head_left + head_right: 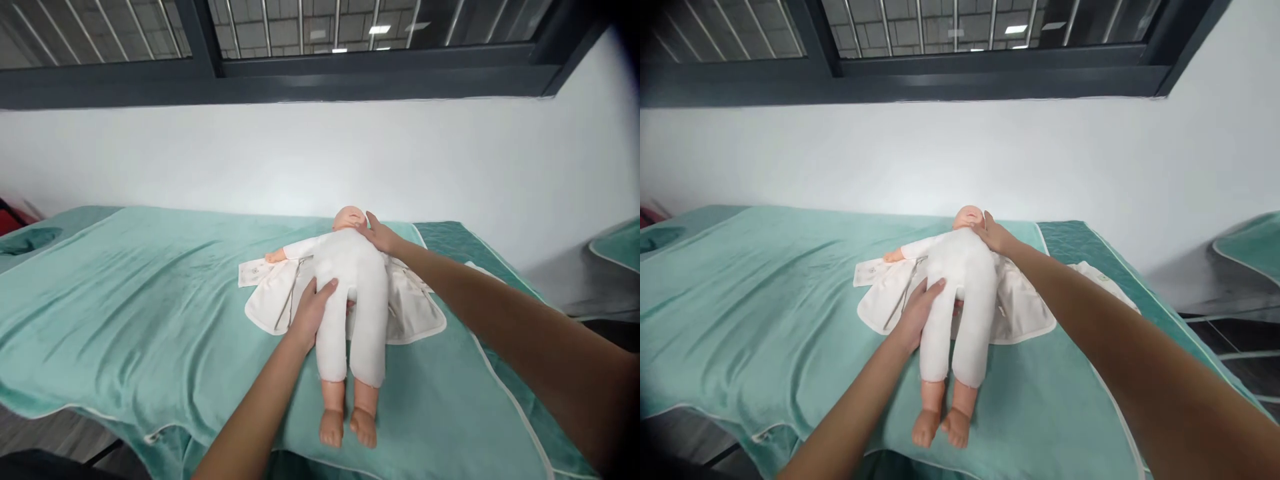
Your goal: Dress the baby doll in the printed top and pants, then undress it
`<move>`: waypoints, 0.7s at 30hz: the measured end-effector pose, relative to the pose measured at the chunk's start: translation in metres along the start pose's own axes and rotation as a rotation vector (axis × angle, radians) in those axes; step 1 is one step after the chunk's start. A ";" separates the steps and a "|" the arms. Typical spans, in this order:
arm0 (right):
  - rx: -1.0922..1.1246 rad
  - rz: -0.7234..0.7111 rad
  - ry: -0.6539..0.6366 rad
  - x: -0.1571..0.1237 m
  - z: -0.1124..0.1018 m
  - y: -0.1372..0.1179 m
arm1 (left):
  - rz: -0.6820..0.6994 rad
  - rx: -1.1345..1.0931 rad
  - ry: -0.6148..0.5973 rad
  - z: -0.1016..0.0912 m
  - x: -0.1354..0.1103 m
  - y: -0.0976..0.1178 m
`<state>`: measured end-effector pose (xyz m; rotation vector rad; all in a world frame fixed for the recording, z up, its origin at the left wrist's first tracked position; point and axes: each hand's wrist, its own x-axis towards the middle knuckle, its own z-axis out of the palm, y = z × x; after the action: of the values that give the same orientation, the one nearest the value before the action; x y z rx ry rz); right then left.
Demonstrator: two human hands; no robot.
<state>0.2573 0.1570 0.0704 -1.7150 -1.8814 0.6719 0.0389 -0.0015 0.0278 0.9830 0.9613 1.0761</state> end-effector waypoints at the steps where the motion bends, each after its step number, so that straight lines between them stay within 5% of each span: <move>1: -0.027 -0.029 -0.010 0.001 0.000 0.001 | 0.027 0.060 0.040 -0.004 -0.001 -0.002; 6: -0.420 -0.246 -0.052 0.005 -0.016 -0.008 | 0.231 0.519 0.298 -0.024 -0.002 -0.006; 10: -0.615 -0.450 0.095 0.001 -0.013 -0.042 | 0.358 0.988 0.328 -0.035 0.011 -0.004; 12: -0.600 -0.570 0.108 -0.001 0.005 -0.066 | 0.350 1.213 0.316 -0.039 0.021 -0.003; 14: -0.624 -0.629 -0.029 -0.002 0.031 -0.088 | 0.350 1.397 0.297 -0.042 0.030 -0.001; 17: -0.684 -0.628 -0.240 0.003 0.071 -0.110 | 0.409 1.547 0.293 -0.048 0.039 0.001; 21: -0.701 -0.600 -0.313 0.019 0.105 -0.120 | 0.460 1.631 0.426 -0.062 0.043 0.002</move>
<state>0.0967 0.1634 0.0713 -1.2925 -2.9130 0.0243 -0.0117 0.0502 0.0072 2.4146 2.1115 0.6966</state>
